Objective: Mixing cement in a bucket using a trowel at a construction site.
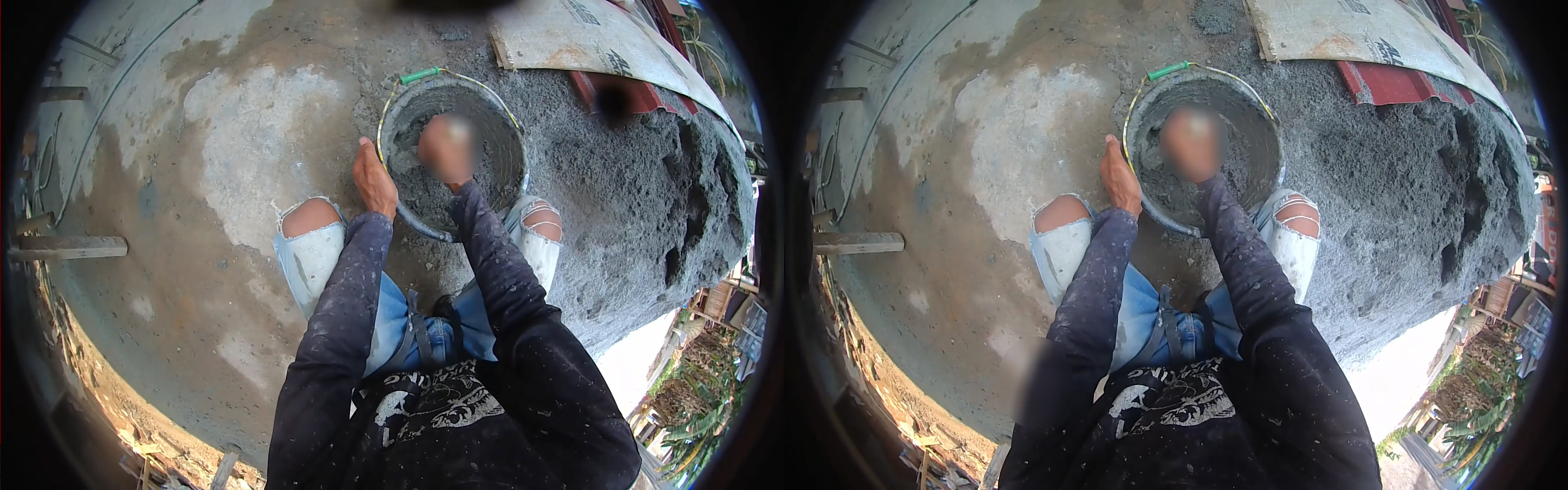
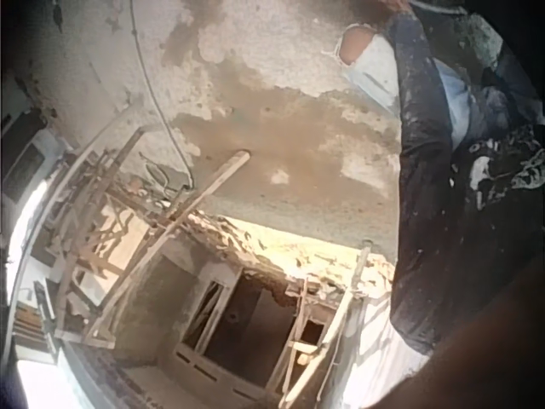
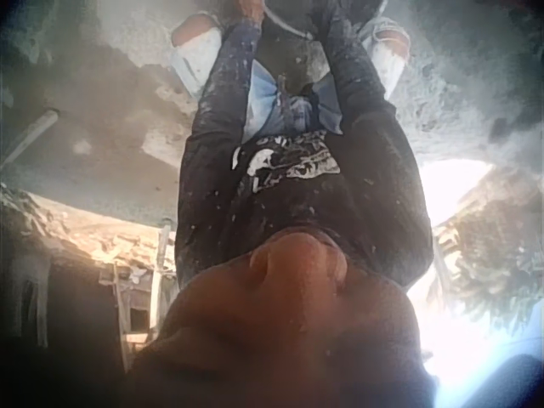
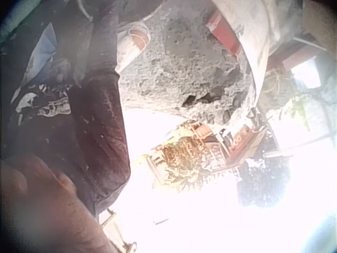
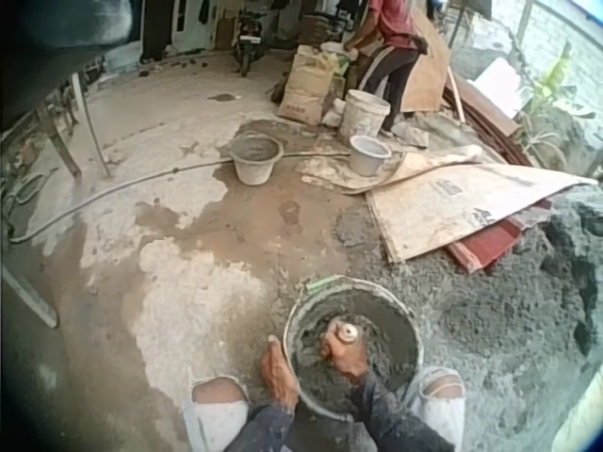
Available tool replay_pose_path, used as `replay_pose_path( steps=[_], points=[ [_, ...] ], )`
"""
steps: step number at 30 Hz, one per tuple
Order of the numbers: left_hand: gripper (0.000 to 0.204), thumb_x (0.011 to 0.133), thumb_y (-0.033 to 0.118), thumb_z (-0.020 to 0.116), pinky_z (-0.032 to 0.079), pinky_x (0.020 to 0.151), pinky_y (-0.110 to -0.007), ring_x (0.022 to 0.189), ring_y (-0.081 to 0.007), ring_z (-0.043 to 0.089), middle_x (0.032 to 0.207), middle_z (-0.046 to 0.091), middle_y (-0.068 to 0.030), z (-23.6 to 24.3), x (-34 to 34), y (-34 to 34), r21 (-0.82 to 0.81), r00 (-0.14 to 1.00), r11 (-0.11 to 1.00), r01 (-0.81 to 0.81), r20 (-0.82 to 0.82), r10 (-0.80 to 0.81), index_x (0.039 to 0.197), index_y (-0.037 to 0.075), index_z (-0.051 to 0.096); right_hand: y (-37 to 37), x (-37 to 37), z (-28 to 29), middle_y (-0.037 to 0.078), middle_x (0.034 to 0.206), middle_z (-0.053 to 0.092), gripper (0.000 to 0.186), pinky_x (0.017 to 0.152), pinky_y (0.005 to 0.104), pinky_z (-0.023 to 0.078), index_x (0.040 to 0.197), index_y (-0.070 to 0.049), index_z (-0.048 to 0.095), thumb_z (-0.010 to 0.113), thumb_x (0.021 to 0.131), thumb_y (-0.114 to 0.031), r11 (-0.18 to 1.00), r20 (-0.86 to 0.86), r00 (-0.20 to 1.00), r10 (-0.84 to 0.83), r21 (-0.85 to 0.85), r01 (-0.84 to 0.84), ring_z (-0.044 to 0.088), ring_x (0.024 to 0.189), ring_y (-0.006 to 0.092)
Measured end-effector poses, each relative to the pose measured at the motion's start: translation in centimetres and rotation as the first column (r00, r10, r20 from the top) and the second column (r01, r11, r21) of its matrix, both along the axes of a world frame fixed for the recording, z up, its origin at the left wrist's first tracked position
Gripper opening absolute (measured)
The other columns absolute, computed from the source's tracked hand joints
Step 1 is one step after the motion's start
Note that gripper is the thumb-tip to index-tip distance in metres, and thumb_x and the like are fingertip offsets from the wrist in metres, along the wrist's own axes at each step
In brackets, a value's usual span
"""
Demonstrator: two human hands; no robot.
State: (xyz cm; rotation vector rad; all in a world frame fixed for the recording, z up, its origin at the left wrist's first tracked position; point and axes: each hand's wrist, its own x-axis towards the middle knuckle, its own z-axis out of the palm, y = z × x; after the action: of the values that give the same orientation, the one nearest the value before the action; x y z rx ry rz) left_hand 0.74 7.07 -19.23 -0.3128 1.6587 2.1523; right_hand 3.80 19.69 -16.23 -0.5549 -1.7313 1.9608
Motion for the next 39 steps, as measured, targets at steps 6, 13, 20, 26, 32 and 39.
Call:
replay_pose_path(
  steps=[6, 13, 20, 26, 32, 39],
  points=[
    [0.058, 0.102, 0.043, 0.035, 0.039, 0.089, -0.034, 0.091, -0.0214, 0.052, 0.099, 0.061, -0.0159, -0.1, 0.1, 0.1, -0.074, 1.000, 0.997, -0.012, -0.023, 0.010, 0.104, -0.010, 0.059, 2.1, 6.9, 10.6, 0.000, 0.049, 0.039, 0.020, 0.042, 0.0276, 0.035, 0.064, -0.009, 0.039, 0.045, 0.083, -0.002, 0.990, -0.373, 0.923, -0.099, -0.130, 0.053, 0.037, 0.043, 0.0105],
    [0.060, 0.102, 0.044, 0.034, 0.040, 0.090, -0.033, 0.095, -0.0224, 0.055, 0.104, 0.063, -0.0152, -0.8, -0.4, 1.2, 0.120, 0.998, 0.991, -0.054, 0.052, 0.048, 0.108, -0.009, 0.060, 0.3, -0.6, -0.3, 0.002, 0.056, 0.055, 0.019, 0.051, 0.0289, 0.042, 0.065, -0.002, 0.057, 0.067, 0.073, -0.016, 0.769, 0.146, 0.868, -0.475, 0.548, 0.329, 0.054, 0.056, 0.0086],
    [0.061, 0.102, 0.045, 0.032, 0.040, 0.089, -0.034, 0.093, -0.0227, 0.055, 0.102, 0.062, -0.0162, -1.9, -0.5, -0.2, -0.014, 0.995, 0.996, -0.089, 0.050, 0.089, 0.107, -0.009, 0.061, 2.1, -1.8, 9.0, 0.003, 0.055, 0.054, 0.014, 0.041, 0.0254, 0.039, 0.067, -0.002, 0.054, 0.058, 0.080, -0.003, 0.765, -0.352, 0.771, -0.530, 0.194, 0.615, 0.048, 0.044, 0.0099],
    [0.061, 0.102, 0.045, 0.031, 0.043, 0.081, -0.034, 0.082, -0.0201, 0.054, 0.092, 0.063, -0.0114, 0.8, 0.0, 1.0, 0.009, 0.998, 1.000, -0.027, 0.060, 0.027, 0.100, -0.006, 0.063, 3.3, -3.5, -0.8, 0.001, 0.055, 0.053, 0.017, 0.042, 0.0261, 0.038, 0.064, -0.004, 0.051, 0.059, 0.080, -0.006, 0.829, -0.152, 0.823, -0.548, 0.031, 0.558, 0.049, 0.045, 0.0095],
    [0.061, 0.103, 0.044, 0.028, 0.043, 0.083, -0.034, 0.087, -0.0204, 0.056, 0.097, 0.064, -0.0125, 0.0, -0.7, -0.2, 0.006, 1.000, 1.000, 0.009, 0.028, -0.009, 0.101, -0.007, 0.063, -0.2, 0.5, 1.2, 0.000, 0.056, 0.049, 0.019, 0.046, 0.0273, 0.037, 0.064, -0.005, 0.047, 0.058, 0.079, -0.003, 0.979, 0.141, 0.972, 0.188, -0.104, -0.174, 0.046, 0.050, 0.0093],
    [0.060, 0.101, 0.048, 0.031, 0.043, 0.082, -0.032, 0.086, -0.0183, 0.056, 0.093, 0.062, -0.0103, 0.3, -0.7, -0.1, 0.005, 1.000, 1.000, -0.002, 0.019, 0.002, 0.096, -0.003, 0.063, 2.6, 9.2, 12.6, 0.001, 0.048, 0.037, 0.021, 0.041, 0.0290, 0.032, 0.064, -0.011, 0.036, 0.040, 0.085, -0.007, 0.960, -0.323, 0.910, -0.258, -0.191, 0.205, 0.033, 0.040, 0.0102]
  ],
)
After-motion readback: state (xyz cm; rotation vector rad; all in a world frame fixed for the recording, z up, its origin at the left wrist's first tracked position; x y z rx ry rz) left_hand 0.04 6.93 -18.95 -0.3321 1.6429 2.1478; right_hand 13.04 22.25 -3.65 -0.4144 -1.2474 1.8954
